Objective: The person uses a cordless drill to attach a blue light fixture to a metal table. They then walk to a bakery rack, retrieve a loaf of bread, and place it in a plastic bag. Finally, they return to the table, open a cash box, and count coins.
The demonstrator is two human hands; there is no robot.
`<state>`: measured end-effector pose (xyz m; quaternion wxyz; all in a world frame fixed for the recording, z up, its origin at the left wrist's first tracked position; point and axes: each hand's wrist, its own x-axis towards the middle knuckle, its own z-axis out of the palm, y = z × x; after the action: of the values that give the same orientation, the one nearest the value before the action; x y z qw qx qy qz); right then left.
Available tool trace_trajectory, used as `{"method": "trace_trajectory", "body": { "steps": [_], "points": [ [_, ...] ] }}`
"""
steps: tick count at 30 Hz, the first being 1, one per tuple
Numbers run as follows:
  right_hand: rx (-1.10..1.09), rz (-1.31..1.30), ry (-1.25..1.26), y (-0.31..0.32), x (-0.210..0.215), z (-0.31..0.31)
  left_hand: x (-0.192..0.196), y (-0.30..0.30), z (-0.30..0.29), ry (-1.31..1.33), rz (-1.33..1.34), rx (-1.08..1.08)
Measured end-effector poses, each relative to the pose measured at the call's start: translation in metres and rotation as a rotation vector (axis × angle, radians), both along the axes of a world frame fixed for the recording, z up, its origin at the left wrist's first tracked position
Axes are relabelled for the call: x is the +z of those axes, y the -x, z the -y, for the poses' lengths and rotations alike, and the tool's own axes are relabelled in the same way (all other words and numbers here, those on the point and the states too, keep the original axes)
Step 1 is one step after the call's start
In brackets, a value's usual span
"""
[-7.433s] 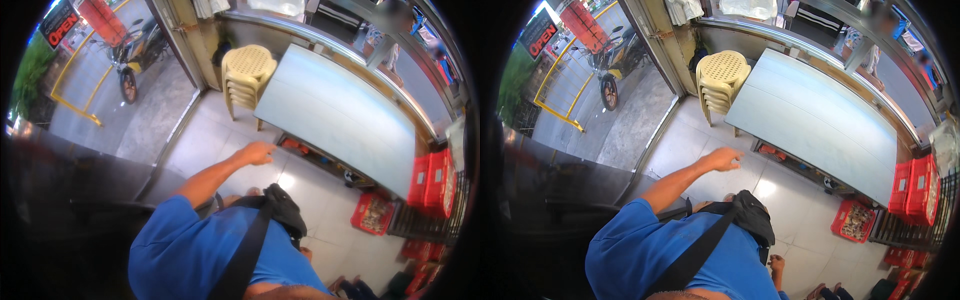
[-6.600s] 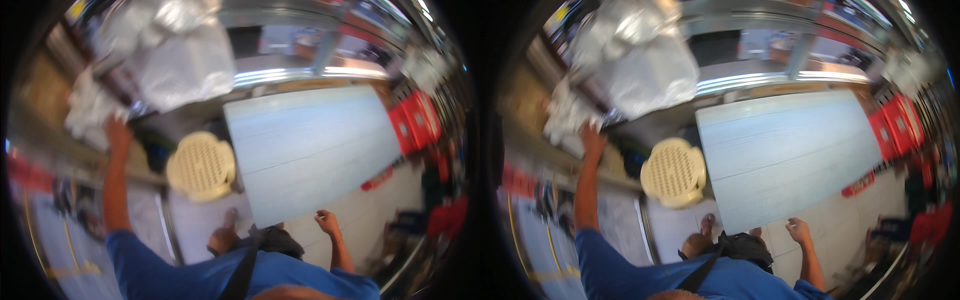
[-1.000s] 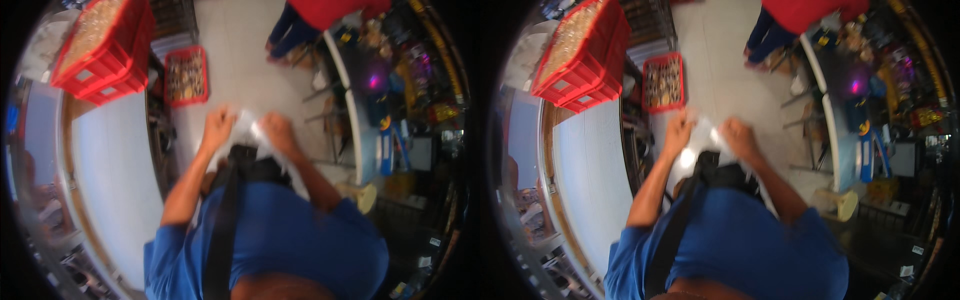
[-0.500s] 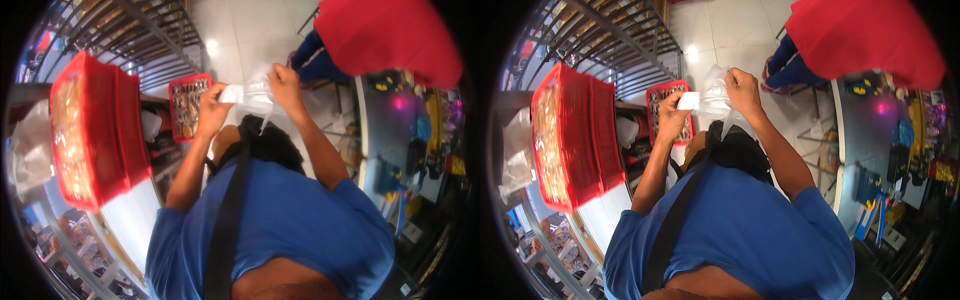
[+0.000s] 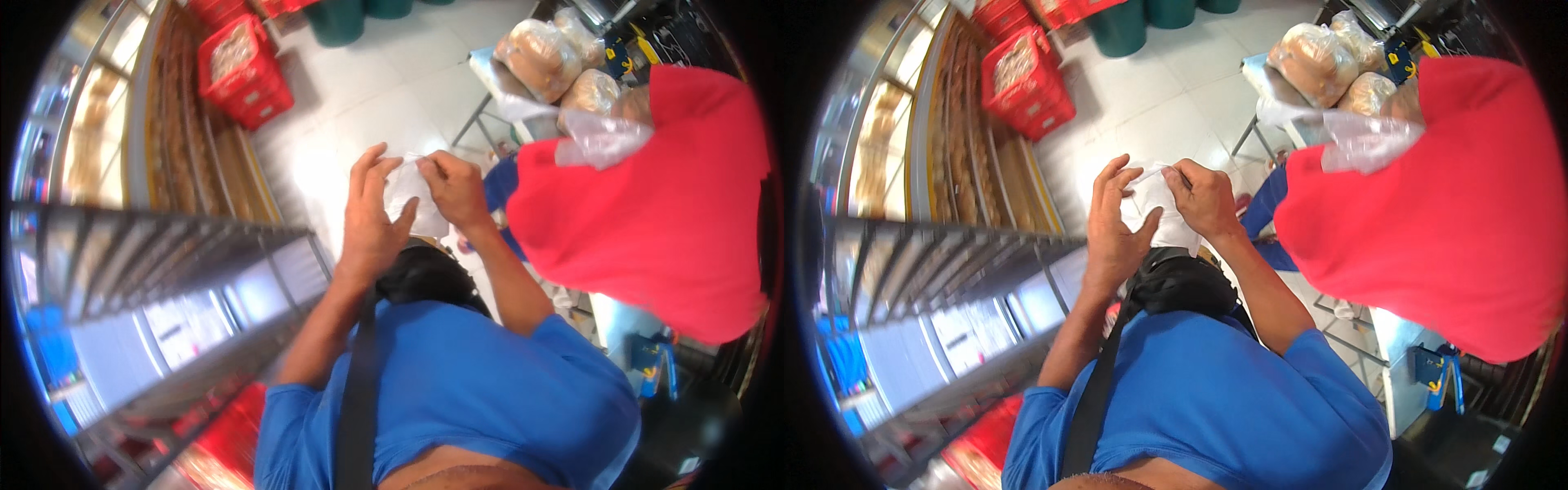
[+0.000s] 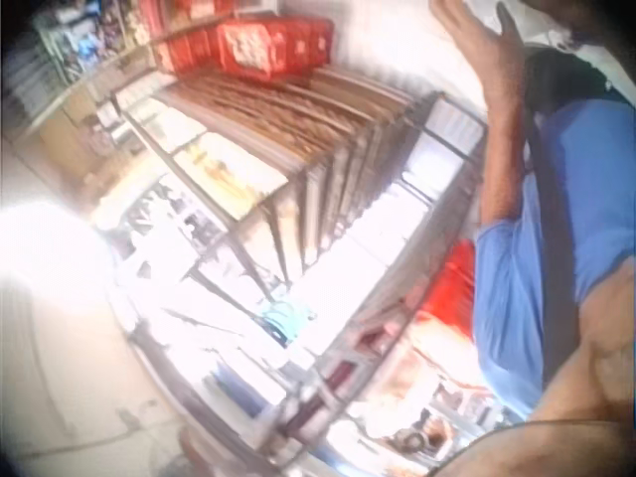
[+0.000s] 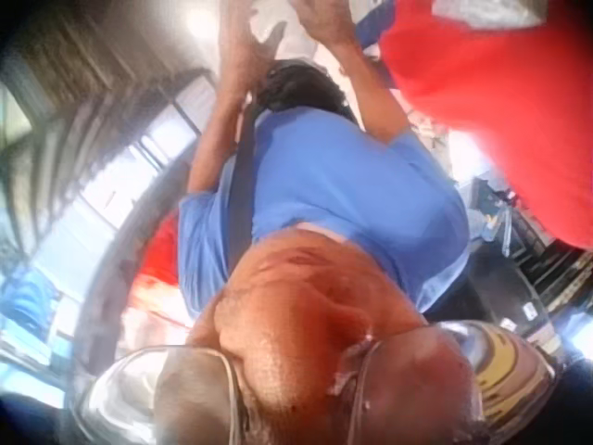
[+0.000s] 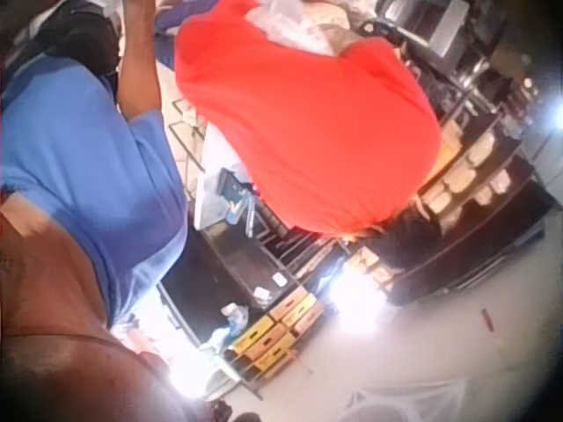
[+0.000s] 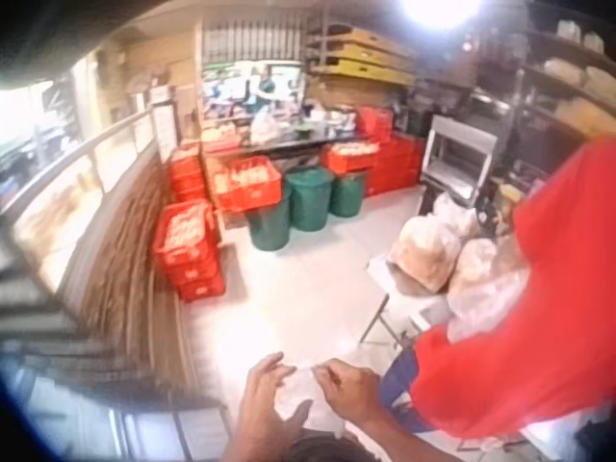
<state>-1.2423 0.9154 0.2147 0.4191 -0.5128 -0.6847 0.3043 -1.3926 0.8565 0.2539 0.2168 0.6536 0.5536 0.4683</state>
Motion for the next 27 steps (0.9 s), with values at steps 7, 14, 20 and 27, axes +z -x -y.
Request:
{"method": "trace_trajectory", "body": {
  "steps": [7, 14, 20, 27],
  "points": [
    [-0.006, -0.166, 0.018, 0.039, -0.008, -0.245, -0.079, 0.06, -0.285, 0.534, 0.705, -0.201],
    [0.027, -0.183, 0.006, 0.099, -0.003, -0.487, -0.03, 0.123, -0.519, 0.504, 1.148, -0.159],
    [0.024, -0.305, 0.253, 0.097, -0.007, -0.683, -0.065, 0.117, -0.703, 0.702, 1.184, -0.378],
    [-0.192, -0.167, 0.34, 0.022, -0.009, -0.876, -0.07, 0.054, -0.952, 1.114, 0.931, -0.645]
  ]
}}
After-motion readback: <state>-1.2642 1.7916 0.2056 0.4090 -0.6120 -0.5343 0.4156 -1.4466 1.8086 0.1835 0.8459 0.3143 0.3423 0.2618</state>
